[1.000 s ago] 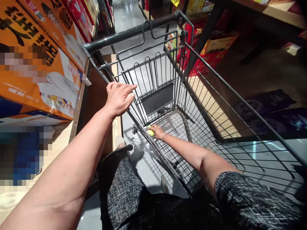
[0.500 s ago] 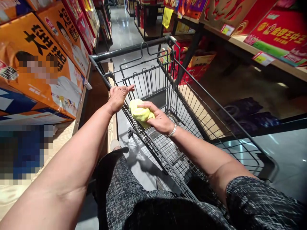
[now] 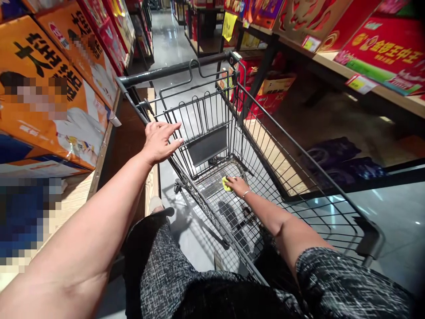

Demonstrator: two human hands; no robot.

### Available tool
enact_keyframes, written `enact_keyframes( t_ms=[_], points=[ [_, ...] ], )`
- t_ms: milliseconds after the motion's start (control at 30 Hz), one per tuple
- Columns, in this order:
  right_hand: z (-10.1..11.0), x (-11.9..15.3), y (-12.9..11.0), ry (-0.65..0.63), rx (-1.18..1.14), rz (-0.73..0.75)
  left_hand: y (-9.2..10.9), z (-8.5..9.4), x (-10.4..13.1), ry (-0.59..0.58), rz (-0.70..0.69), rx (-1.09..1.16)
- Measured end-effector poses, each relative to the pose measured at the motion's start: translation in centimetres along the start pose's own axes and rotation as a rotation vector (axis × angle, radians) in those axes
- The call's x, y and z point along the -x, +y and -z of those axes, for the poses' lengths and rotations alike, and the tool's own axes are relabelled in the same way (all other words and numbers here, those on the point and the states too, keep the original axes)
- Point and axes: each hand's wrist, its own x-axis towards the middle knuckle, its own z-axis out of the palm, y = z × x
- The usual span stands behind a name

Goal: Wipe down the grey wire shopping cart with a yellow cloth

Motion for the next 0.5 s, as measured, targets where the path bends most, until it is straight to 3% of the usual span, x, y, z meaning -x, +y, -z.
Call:
enact_keyframes(
  t_ms=[100, 167, 267, 367, 433, 500],
  points=[
    [4.7, 0.1, 3.5, 0.017, 0.078, -0.145, 0.2, 0.0, 0.0, 0.005, 0.006, 0.007],
    [8.5, 0.3, 5.1, 0.075, 0.132, -0.161, 0.2, 0.0, -0.1, 0.005, 0.014, 0.017],
    [15.2, 1.0, 7.0, 0.349, 0.257, -0.104, 0.1, 0.1, -0.5, -0.004, 0.023, 0.031],
    [20.7, 1.9, 8.8, 0.669, 0.315, -0.150, 0.7, 0.3, -0.7, -0.017, 0.025, 0.041],
    [22.1, 2.4, 9.7, 0.732, 0.310, -0.197, 1.8, 0.5, -0.5, -0.021, 0.003, 0.041],
    [21.1, 2.7, 10.0, 0.642, 0.295, -0.211, 3.4, 0.4, 0.0, -0.049, -0.042, 0.034]
  ],
)
